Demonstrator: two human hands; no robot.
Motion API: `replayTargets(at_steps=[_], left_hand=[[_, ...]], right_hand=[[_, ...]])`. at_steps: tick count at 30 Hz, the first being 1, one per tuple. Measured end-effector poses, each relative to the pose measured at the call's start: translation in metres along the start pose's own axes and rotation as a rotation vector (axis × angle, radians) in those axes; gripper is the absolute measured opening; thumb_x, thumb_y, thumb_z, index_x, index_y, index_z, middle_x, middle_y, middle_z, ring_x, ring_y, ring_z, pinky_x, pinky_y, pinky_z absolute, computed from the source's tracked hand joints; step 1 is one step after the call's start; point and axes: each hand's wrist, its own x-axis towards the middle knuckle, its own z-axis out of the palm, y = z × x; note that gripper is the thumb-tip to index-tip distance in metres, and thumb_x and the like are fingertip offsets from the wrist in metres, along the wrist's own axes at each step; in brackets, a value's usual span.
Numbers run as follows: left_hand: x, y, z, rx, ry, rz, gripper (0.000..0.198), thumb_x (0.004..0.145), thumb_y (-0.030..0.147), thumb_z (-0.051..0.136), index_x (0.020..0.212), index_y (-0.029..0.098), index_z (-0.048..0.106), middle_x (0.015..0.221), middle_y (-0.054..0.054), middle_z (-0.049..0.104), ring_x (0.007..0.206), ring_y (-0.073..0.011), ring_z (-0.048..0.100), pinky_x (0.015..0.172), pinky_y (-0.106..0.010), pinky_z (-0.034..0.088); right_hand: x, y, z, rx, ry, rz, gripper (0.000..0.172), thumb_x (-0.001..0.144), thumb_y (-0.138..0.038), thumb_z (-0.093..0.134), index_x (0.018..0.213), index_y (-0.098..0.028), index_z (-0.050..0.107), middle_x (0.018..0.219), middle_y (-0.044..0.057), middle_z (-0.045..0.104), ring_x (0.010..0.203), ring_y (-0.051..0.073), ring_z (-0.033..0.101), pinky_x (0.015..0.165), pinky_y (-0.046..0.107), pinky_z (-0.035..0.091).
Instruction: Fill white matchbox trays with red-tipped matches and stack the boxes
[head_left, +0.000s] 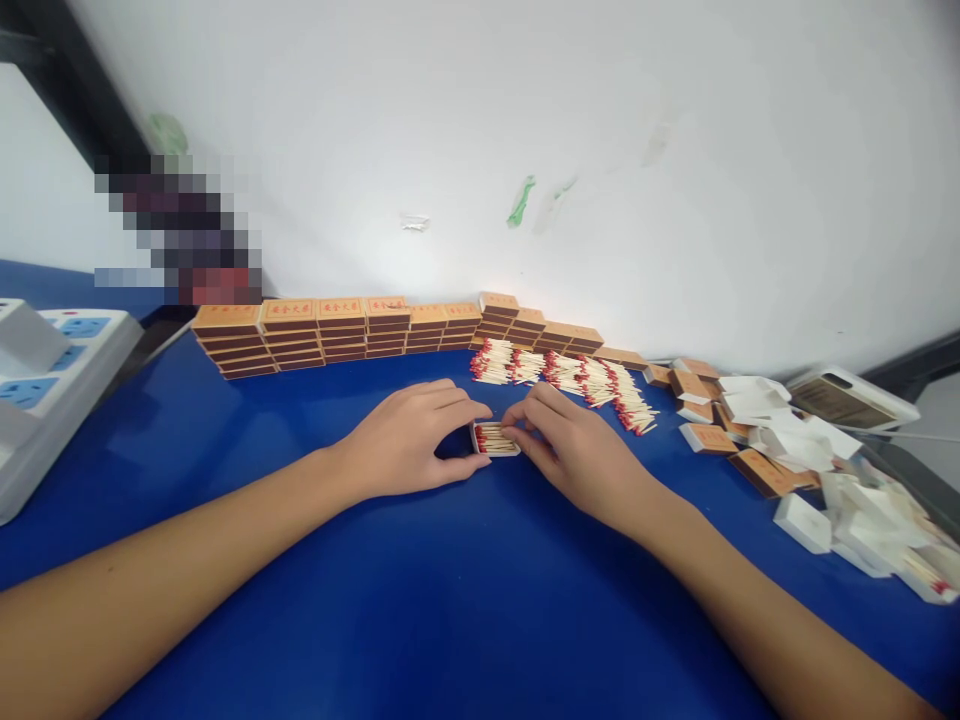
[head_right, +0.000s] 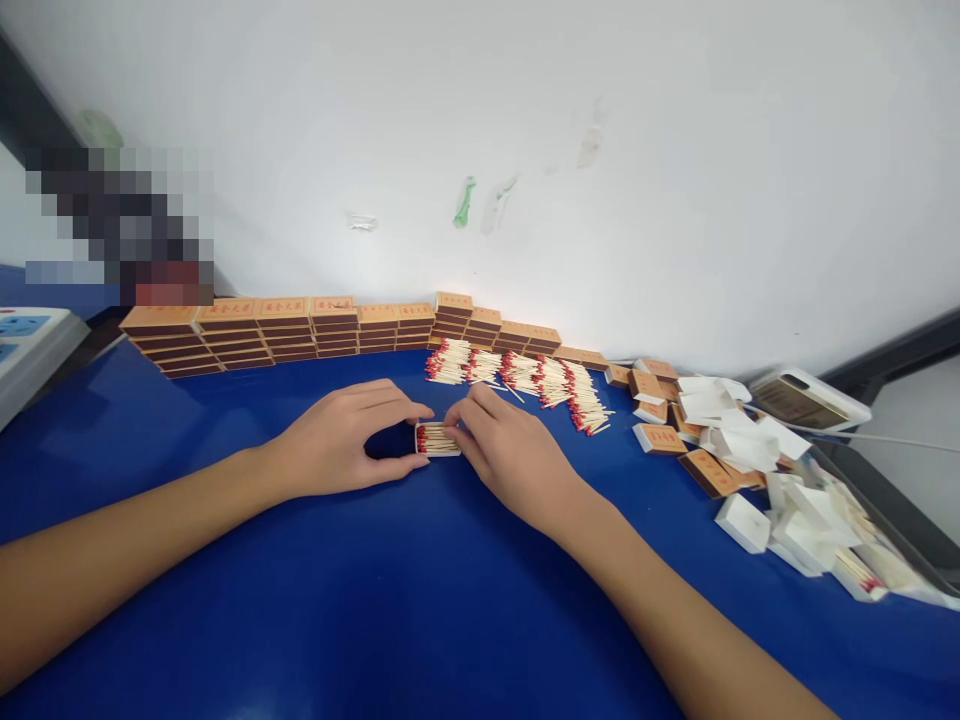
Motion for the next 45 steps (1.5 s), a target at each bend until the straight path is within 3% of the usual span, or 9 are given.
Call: replayTargets(at_steps=[6, 11, 17, 24, 29, 35, 40, 45], left_hand=[[-0.001, -0.001, 0.0, 0.005, 0.007, 0.02, 0.033, 0.098, 0.038, 0.073, 0.124, 0.018, 0.07, 0.106, -0.006, 0.076, 0.1, -0.0231, 0.069, 0.088, -0.037, 0.057], [-0.001, -0.001, 0.001, 0.009, 0.003, 0.023, 0.032, 0.099, 0.038, 0.071, 0.125, 0.019, 0.069, 0.107, -0.007, 0.076, 0.101, -0.0231, 0.07, 0.089, -0.037, 0.057], [0.0, -0.002, 0.0, 0.009, -0.012, 0.026, 0.03, 0.1, 0.038, 0.07, 0.122, 0.019, 0.07, 0.108, -0.007, 0.076, 0.1, -0.0231, 0.069, 0.089, -0.037, 0.057], [-0.001, -0.001, -0.001, 0.004, -0.012, 0.027, 0.028, 0.1, 0.037, 0.071, 0.12, 0.018, 0.071, 0.107, -0.006, 0.076, 0.1, -0.0227, 0.069, 0.089, -0.036, 0.056], [-0.001, -0.001, -0.001, 0.004, -0.009, 0.032, 0.027, 0.099, 0.037, 0.071, 0.119, 0.019, 0.071, 0.107, -0.006, 0.076, 0.1, -0.0227, 0.07, 0.09, -0.036, 0.056], [0.0, -0.002, 0.001, -0.002, -0.008, 0.033, 0.028, 0.099, 0.036, 0.071, 0.12, 0.019, 0.071, 0.107, -0.006, 0.076, 0.1, -0.0224, 0.069, 0.092, -0.036, 0.056], [0.0, -0.001, 0.001, 0.002, -0.011, 0.03, 0.028, 0.1, 0.038, 0.07, 0.12, 0.019, 0.071, 0.107, -0.006, 0.076, 0.101, -0.0222, 0.069, 0.091, -0.036, 0.056], [0.0, -0.001, 0.0, 0.001, -0.011, 0.034, 0.029, 0.099, 0.037, 0.071, 0.121, 0.018, 0.071, 0.107, -0.006, 0.076, 0.1, -0.0224, 0.069, 0.091, -0.036, 0.056]], right_hand=[[0.001, 0.012, -0.011, 0.093, 0.019, 0.063, 0.017, 0.108, -0.029, 0.053, 0.101, -0.023, 0.067, 0.093, 0.005, 0.061, 0.078, 0.02, 0.058, 0.07, 0.033, 0.048], [-0.001, 0.05, -0.019, -0.096, 0.156, 0.247, 0.017, 0.102, -0.032, 0.058, 0.094, -0.022, 0.069, 0.084, 0.006, 0.062, 0.074, 0.022, 0.058, 0.068, 0.035, 0.043], [-0.005, 0.078, -0.012, -0.185, 0.078, 0.374, 0.02, 0.098, -0.037, 0.06, 0.09, -0.021, 0.068, 0.092, 0.009, 0.068, 0.079, 0.025, 0.062, 0.068, 0.037, 0.045], [-0.008, 0.079, -0.011, -0.235, 0.059, 0.367, 0.018, 0.103, -0.031, 0.052, 0.091, -0.022, 0.062, 0.095, 0.011, 0.067, 0.077, 0.025, 0.063, 0.065, 0.037, 0.045], [-0.003, 0.064, -0.005, -0.191, 0.132, 0.312, 0.016, 0.104, -0.033, 0.052, 0.095, -0.022, 0.059, 0.098, 0.011, 0.067, 0.085, 0.027, 0.064, 0.071, 0.039, 0.048], [0.004, 0.051, 0.007, -0.137, 0.072, 0.313, 0.014, 0.103, -0.031, 0.053, 0.098, -0.021, 0.062, 0.103, 0.011, 0.065, 0.087, 0.026, 0.064, 0.073, 0.039, 0.049], [0.005, 0.051, 0.007, -0.14, 0.106, 0.367, 0.013, 0.101, -0.034, 0.058, 0.097, -0.022, 0.063, 0.099, 0.009, 0.066, 0.084, 0.025, 0.063, 0.073, 0.038, 0.047], [0.006, 0.052, 0.007, -0.098, 0.058, 0.458, 0.014, 0.099, -0.029, 0.057, 0.089, -0.022, 0.061, 0.093, 0.009, 0.067, 0.082, 0.025, 0.062, 0.072, 0.037, 0.045]])
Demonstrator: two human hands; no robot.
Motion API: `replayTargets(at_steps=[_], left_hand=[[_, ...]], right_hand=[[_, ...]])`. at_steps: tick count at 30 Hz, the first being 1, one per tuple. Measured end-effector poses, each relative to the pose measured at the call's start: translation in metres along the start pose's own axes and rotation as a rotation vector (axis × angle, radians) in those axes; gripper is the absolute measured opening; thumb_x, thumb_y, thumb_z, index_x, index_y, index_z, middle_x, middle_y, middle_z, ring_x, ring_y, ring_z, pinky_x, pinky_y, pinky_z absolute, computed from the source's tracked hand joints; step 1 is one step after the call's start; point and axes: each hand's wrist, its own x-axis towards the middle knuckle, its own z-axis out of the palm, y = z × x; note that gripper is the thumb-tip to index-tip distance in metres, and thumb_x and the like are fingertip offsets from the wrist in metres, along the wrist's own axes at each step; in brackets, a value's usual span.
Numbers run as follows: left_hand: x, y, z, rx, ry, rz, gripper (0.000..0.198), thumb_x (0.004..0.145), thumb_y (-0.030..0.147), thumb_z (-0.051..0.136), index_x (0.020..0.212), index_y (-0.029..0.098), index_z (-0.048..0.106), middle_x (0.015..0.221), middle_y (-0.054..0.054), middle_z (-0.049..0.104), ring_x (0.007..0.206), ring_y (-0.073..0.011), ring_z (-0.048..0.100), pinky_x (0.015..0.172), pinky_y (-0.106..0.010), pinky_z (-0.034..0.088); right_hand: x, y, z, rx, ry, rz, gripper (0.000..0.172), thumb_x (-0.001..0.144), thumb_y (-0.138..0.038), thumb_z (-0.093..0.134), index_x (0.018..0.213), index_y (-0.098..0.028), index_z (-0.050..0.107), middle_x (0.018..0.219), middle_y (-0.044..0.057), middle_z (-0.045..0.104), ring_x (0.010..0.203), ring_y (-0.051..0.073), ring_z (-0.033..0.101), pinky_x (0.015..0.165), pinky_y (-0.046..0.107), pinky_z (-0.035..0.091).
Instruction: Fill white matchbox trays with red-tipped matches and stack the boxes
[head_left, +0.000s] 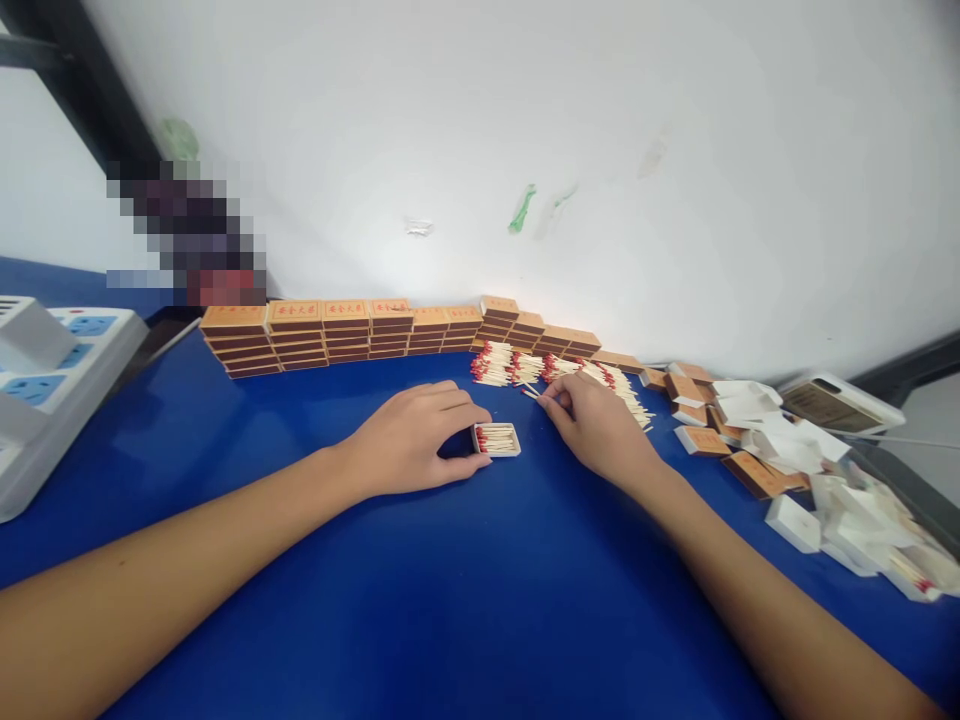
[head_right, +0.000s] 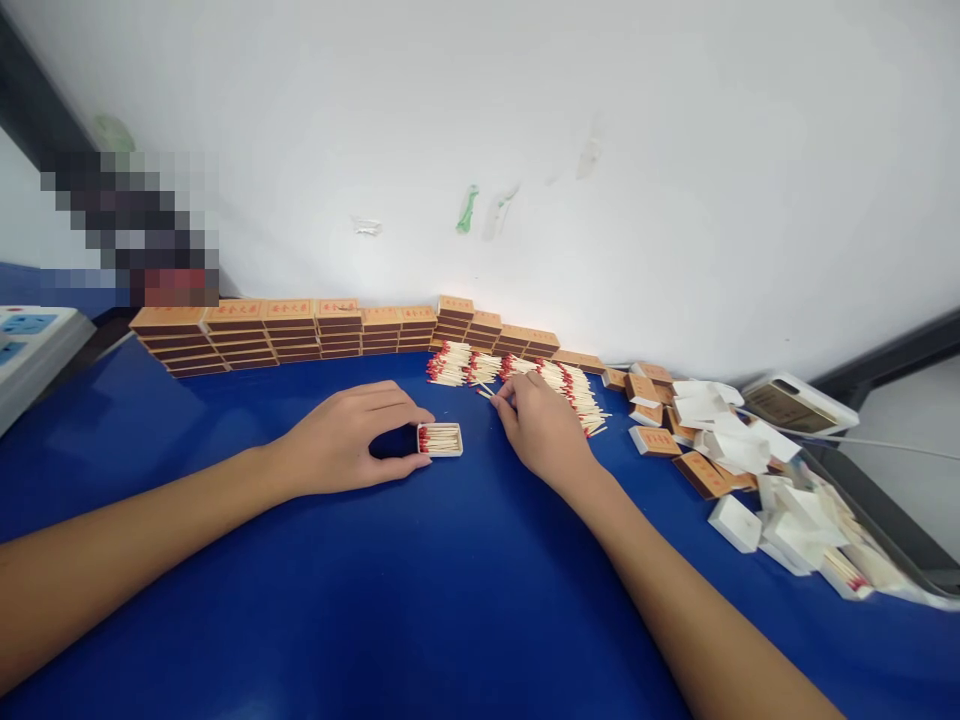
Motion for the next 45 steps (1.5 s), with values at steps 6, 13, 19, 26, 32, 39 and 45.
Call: replayTargets(at_steps=[6, 13, 19, 26, 32, 39, 45], left_hand=[[-0.001, 0.0, 0.0, 0.024, -0.008, -0.024, 0.036, 0.098, 0.038, 0.072, 0.128, 0.017, 0.069, 0.106, -0.006, 0.075, 0.102, -0.0231, 0.069, 0.089, -0.036, 0.057], [0.0, 0.004, -0.002, 0.024, -0.052, -0.117, 0.058, 0.096, 0.04, 0.074, 0.146, 0.019, 0.057, 0.112, -0.006, 0.073, 0.103, -0.0235, 0.069, 0.088, -0.037, 0.057], [0.001, 0.006, -0.003, 0.016, -0.059, -0.133, 0.055, 0.098, 0.044, 0.072, 0.145, 0.02, 0.057, 0.11, -0.005, 0.073, 0.102, -0.0236, 0.069, 0.087, -0.037, 0.056], [0.001, 0.005, -0.002, 0.008, -0.061, -0.132, 0.054, 0.097, 0.043, 0.073, 0.144, 0.022, 0.056, 0.111, -0.004, 0.074, 0.104, -0.0236, 0.069, 0.088, -0.036, 0.055], [0.0, 0.005, -0.003, 0.02, -0.071, -0.139, 0.058, 0.096, 0.041, 0.074, 0.147, 0.021, 0.055, 0.111, -0.005, 0.073, 0.103, -0.0231, 0.069, 0.09, -0.037, 0.056], [0.0, 0.004, -0.003, 0.035, -0.071, -0.118, 0.056, 0.097, 0.04, 0.073, 0.147, 0.023, 0.055, 0.111, -0.004, 0.073, 0.104, -0.0227, 0.069, 0.09, -0.036, 0.057], [0.0, 0.004, -0.002, 0.03, -0.072, -0.112, 0.054, 0.098, 0.04, 0.072, 0.147, 0.022, 0.055, 0.111, -0.005, 0.073, 0.104, -0.0229, 0.069, 0.09, -0.037, 0.057]], right_hand=[[-0.003, 0.0, -0.008, 0.106, -0.005, -0.078, 0.015, 0.102, -0.03, 0.054, 0.093, -0.022, 0.062, 0.09, 0.008, 0.066, 0.079, 0.024, 0.06, 0.071, 0.037, 0.044], [-0.022, -0.037, -0.026, 0.198, -0.046, -0.317, 0.012, 0.108, -0.028, 0.053, 0.1, -0.023, 0.061, 0.092, 0.005, 0.063, 0.076, 0.02, 0.057, 0.067, 0.033, 0.044], [-0.029, -0.049, -0.013, 0.094, -0.051, -0.411, 0.008, 0.109, -0.021, 0.051, 0.104, -0.022, 0.057, 0.102, 0.006, 0.064, 0.079, 0.02, 0.061, 0.069, 0.034, 0.047], [-0.027, -0.048, -0.01, 0.113, -0.058, -0.345, 0.007, 0.107, -0.022, 0.053, 0.104, -0.023, 0.06, 0.1, 0.005, 0.065, 0.074, 0.019, 0.06, 0.066, 0.032, 0.045], [-0.011, -0.024, -0.007, 0.095, 0.128, -0.175, 0.006, 0.099, -0.027, 0.062, 0.099, -0.022, 0.065, 0.086, 0.004, 0.063, 0.073, 0.022, 0.059, 0.066, 0.034, 0.043], [0.009, -0.004, 0.007, 0.059, 0.157, -0.043, 0.013, 0.095, -0.033, 0.063, 0.089, -0.022, 0.064, 0.081, 0.005, 0.063, 0.075, 0.023, 0.058, 0.068, 0.036, 0.042], [0.012, 0.005, 0.005, 0.094, 0.024, -0.106, 0.017, 0.1, -0.032, 0.054, 0.09, -0.021, 0.062, 0.086, 0.007, 0.064, 0.078, 0.023, 0.057, 0.069, 0.036, 0.043]])
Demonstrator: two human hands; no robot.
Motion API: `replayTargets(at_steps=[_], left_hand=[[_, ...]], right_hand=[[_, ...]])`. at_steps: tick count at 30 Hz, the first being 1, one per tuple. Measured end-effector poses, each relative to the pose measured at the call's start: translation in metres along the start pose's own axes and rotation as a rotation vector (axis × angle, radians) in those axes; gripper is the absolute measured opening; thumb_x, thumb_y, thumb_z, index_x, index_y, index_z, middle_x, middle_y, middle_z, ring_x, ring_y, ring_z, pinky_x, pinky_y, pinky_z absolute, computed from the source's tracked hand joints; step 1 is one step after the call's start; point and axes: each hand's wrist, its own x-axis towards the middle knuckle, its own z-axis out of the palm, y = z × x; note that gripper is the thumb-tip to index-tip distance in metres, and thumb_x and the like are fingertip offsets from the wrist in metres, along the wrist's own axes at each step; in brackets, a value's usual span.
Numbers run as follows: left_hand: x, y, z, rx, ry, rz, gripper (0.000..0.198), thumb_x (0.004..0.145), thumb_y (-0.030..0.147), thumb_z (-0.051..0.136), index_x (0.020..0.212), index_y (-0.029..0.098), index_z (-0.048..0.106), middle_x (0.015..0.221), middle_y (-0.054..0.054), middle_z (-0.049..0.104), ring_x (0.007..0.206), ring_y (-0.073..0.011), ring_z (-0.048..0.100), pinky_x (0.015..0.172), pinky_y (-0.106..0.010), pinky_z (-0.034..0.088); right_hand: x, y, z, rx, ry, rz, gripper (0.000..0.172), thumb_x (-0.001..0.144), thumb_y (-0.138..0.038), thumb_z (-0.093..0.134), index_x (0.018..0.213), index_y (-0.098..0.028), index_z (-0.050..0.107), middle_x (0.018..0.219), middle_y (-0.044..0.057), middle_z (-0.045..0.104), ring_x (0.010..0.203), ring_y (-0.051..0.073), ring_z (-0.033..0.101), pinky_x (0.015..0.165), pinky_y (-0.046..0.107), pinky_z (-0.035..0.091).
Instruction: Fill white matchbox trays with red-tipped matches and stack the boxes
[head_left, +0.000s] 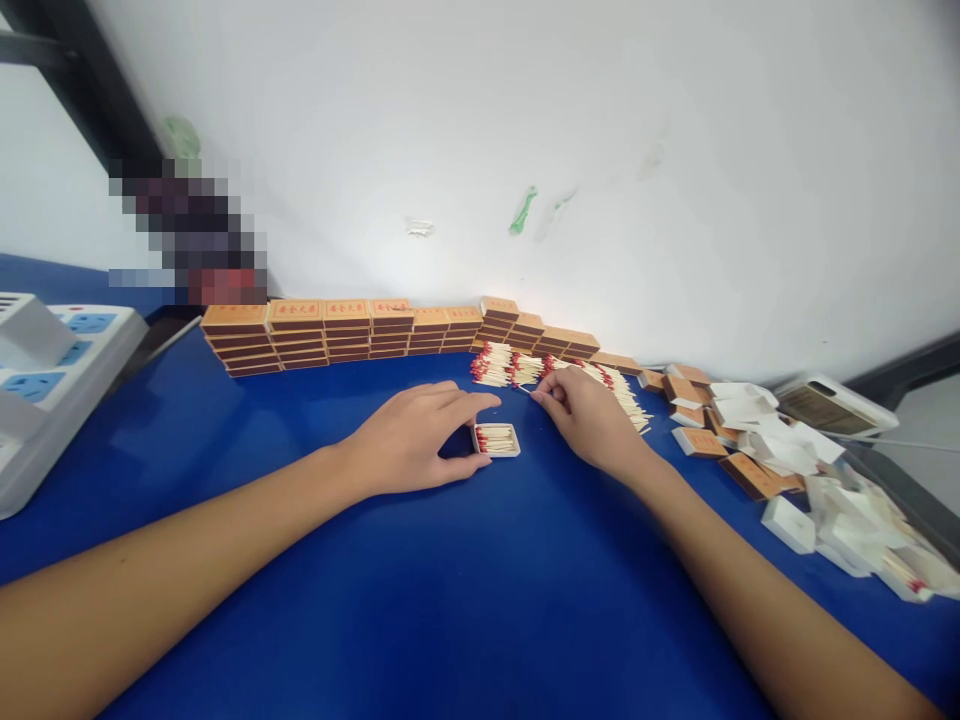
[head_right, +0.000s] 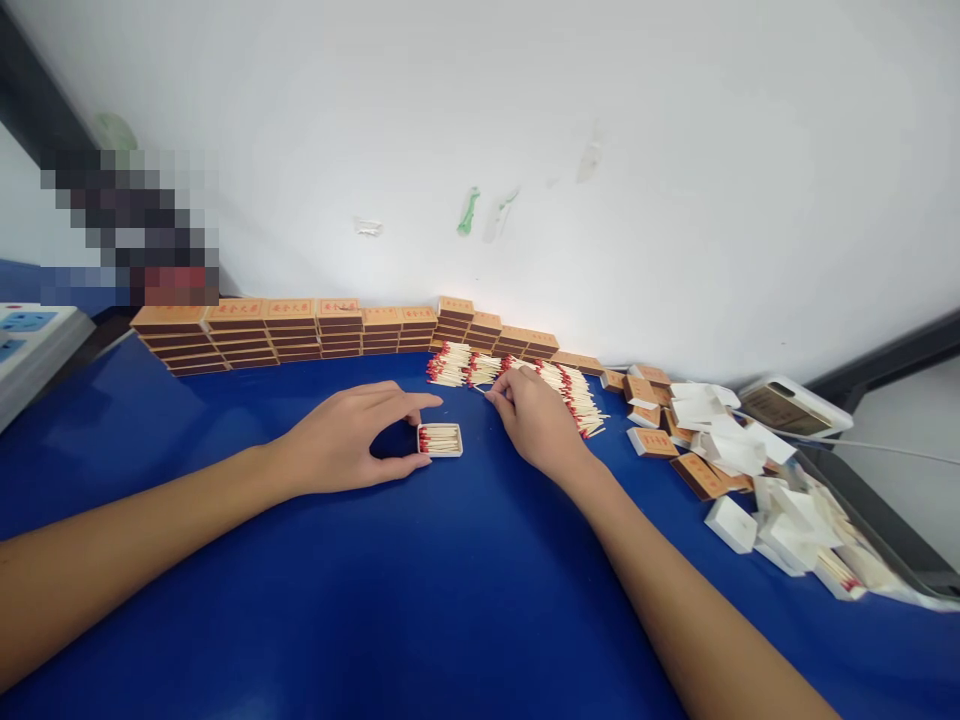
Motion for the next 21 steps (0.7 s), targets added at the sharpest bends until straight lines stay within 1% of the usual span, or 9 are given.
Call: replayTargets(at_steps=[3, 6, 12, 16, 21], left_hand=[[-0.0002, 0.0002, 0.0002, 0.0, 0.0, -0.005, 0.053, 0.098, 0.041, 0.071, 0.145, 0.022, 0.057, 0.109, -0.006, 0.073, 0.101, -0.023, 0.069, 0.088, -0.037, 0.057], [-0.0001, 0.0003, 0.0002, -0.001, 0.003, -0.004, 0.052, 0.098, 0.041, 0.071, 0.145, 0.022, 0.057, 0.109, -0.006, 0.072, 0.102, -0.0235, 0.069, 0.09, -0.037, 0.057], [0.0001, 0.0005, 0.0002, 0.0, 0.004, 0.002, 0.052, 0.098, 0.041, 0.07, 0.144, 0.021, 0.057, 0.108, -0.006, 0.072, 0.103, -0.0234, 0.069, 0.091, -0.037, 0.057], [0.0002, 0.0006, 0.0002, -0.002, 0.003, 0.003, 0.053, 0.098, 0.04, 0.071, 0.145, 0.021, 0.057, 0.108, -0.006, 0.072, 0.102, -0.0236, 0.068, 0.09, -0.037, 0.057], [0.0, 0.0004, 0.0003, -0.005, 0.001, 0.0, 0.053, 0.098, 0.041, 0.071, 0.145, 0.02, 0.057, 0.109, -0.007, 0.072, 0.102, -0.0238, 0.069, 0.091, -0.038, 0.057]], right_hand=[[0.0009, 0.0027, -0.0021, -0.019, 0.014, -0.081, 0.012, 0.101, -0.029, 0.053, 0.098, -0.021, 0.062, 0.092, 0.009, 0.064, 0.081, 0.025, 0.057, 0.073, 0.037, 0.044], [0.0024, 0.0021, -0.0038, -0.017, 0.014, -0.135, 0.014, 0.103, -0.026, 0.052, 0.11, -0.021, 0.062, 0.096, 0.009, 0.063, 0.084, 0.025, 0.057, 0.076, 0.038, 0.045], [0.0025, 0.001, -0.0061, 0.024, -0.024, -0.093, 0.014, 0.103, -0.028, 0.053, 0.097, -0.021, 0.063, 0.094, 0.008, 0.06, 0.081, 0.023, 0.055, 0.073, 0.035, 0.043], [0.0009, 0.0033, -0.0074, 0.021, -0.027, -0.093, 0.013, 0.102, -0.03, 0.056, 0.096, -0.021, 0.064, 0.092, 0.007, 0.06, 0.079, 0.023, 0.054, 0.072, 0.035, 0.043], [0.0004, 0.0054, -0.0097, 0.023, -0.04, -0.09, 0.016, 0.102, -0.032, 0.056, 0.093, -0.021, 0.063, 0.089, 0.007, 0.06, 0.078, 0.022, 0.055, 0.071, 0.035, 0.043]])
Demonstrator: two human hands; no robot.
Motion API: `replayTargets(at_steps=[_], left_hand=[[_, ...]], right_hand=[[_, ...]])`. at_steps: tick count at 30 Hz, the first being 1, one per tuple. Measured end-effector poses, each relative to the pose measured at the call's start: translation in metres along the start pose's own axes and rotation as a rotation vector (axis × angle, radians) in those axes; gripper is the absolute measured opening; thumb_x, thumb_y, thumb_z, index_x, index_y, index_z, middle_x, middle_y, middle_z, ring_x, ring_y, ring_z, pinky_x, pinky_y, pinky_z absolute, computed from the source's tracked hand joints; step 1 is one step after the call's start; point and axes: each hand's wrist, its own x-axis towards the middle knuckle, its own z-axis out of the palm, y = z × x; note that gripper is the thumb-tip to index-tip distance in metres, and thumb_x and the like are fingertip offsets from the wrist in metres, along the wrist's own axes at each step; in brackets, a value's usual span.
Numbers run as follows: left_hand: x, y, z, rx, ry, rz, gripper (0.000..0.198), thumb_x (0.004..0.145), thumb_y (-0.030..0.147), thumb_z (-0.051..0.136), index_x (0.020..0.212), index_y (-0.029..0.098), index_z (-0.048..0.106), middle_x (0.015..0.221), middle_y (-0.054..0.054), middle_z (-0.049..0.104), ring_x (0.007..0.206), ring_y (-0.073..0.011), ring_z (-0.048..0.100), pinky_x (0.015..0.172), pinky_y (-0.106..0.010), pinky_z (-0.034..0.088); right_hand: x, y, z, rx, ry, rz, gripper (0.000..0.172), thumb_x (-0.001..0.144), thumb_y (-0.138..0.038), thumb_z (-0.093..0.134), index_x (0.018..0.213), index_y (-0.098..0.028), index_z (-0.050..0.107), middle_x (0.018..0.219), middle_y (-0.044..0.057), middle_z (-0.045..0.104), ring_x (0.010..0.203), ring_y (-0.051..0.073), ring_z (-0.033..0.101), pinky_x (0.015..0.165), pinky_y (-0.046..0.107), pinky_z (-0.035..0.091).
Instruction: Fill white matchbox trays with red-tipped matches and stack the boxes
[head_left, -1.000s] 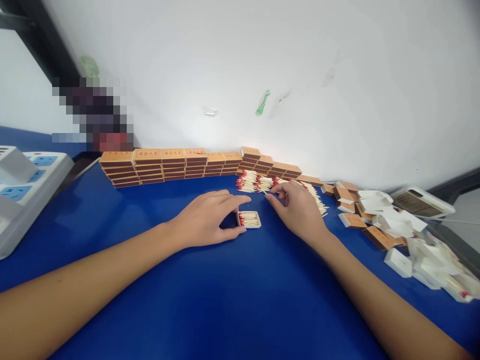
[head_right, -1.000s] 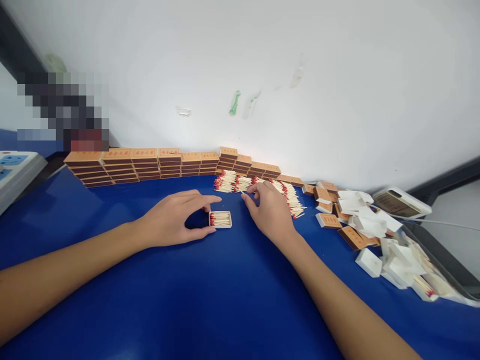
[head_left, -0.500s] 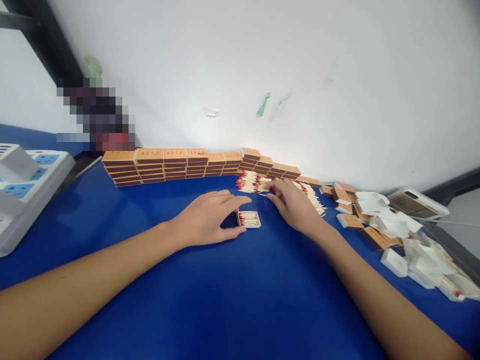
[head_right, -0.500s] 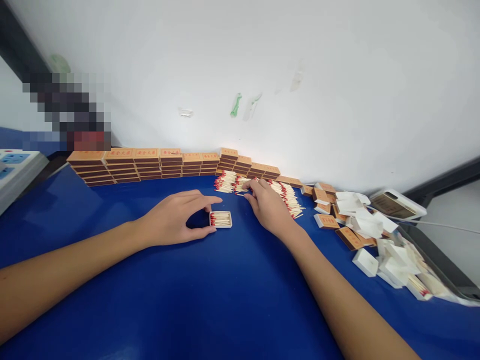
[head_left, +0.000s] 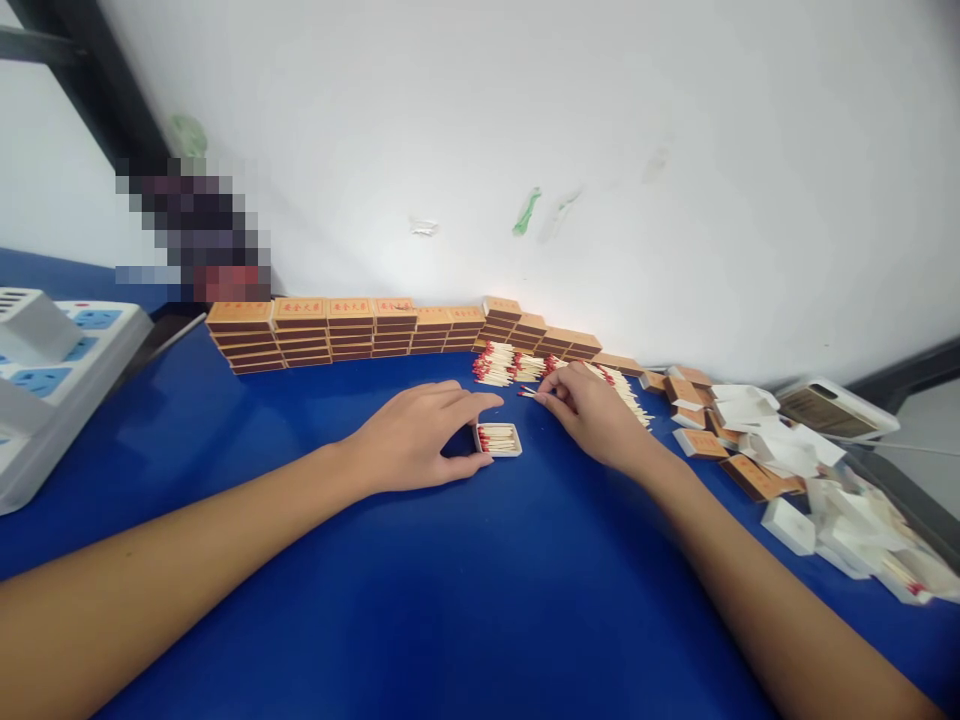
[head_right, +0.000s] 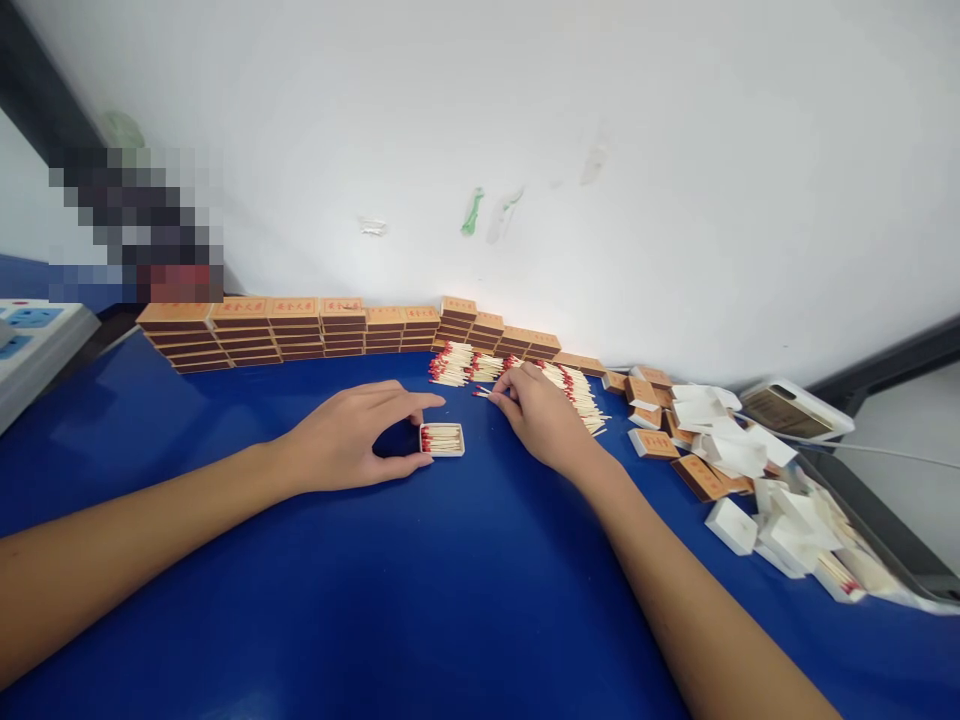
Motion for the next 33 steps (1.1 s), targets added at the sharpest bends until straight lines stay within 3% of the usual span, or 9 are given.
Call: replayTargets(at_steps=[11, 17, 23, 33], left_hand=[[0.0, 0.0, 0.0, 0.008, 0.002, -0.001, 0.054, 0.098, 0.041, 0.071, 0.146, 0.021, 0.056, 0.11, -0.006, 0.072, 0.103, -0.0234, 0.069, 0.091, -0.038, 0.057], [0.0, 0.001, -0.001, -0.003, -0.019, -0.028, 0.059, 0.097, 0.041, 0.072, 0.15, 0.025, 0.051, 0.114, -0.005, 0.073, 0.105, -0.0234, 0.069, 0.091, -0.037, 0.055], [0.001, 0.003, -0.003, -0.04, -0.012, -0.039, 0.074, 0.094, 0.037, 0.075, 0.158, 0.029, 0.039, 0.109, -0.002, 0.073, 0.1, -0.0228, 0.068, 0.087, -0.036, 0.054], [0.001, 0.002, -0.002, -0.049, -0.007, -0.041, 0.07, 0.097, 0.043, 0.072, 0.158, 0.028, 0.039, 0.108, -0.002, 0.072, 0.1, -0.0231, 0.068, 0.09, -0.037, 0.053]], right_hand=[[-0.006, 0.0, -0.005, -0.021, -0.052, 0.02, 0.018, 0.103, -0.034, 0.054, 0.092, -0.022, 0.06, 0.088, 0.007, 0.064, 0.075, 0.022, 0.056, 0.069, 0.035, 0.042], [-0.011, -0.029, -0.013, 0.034, -0.028, -0.074, 0.016, 0.106, -0.031, 0.051, 0.095, -0.023, 0.059, 0.091, 0.007, 0.063, 0.078, 0.022, 0.056, 0.07, 0.036, 0.044], [-0.022, -0.063, -0.014, 0.047, -0.106, -0.191, 0.012, 0.108, -0.024, 0.05, 0.099, -0.024, 0.057, 0.1, 0.008, 0.062, 0.082, 0.022, 0.059, 0.072, 0.035, 0.048], [-0.025, -0.07, -0.003, -0.001, -0.131, -0.205, 0.01, 0.109, -0.021, 0.047, 0.107, -0.023, 0.057, 0.104, 0.008, 0.063, 0.085, 0.022, 0.063, 0.074, 0.036, 0.05]])
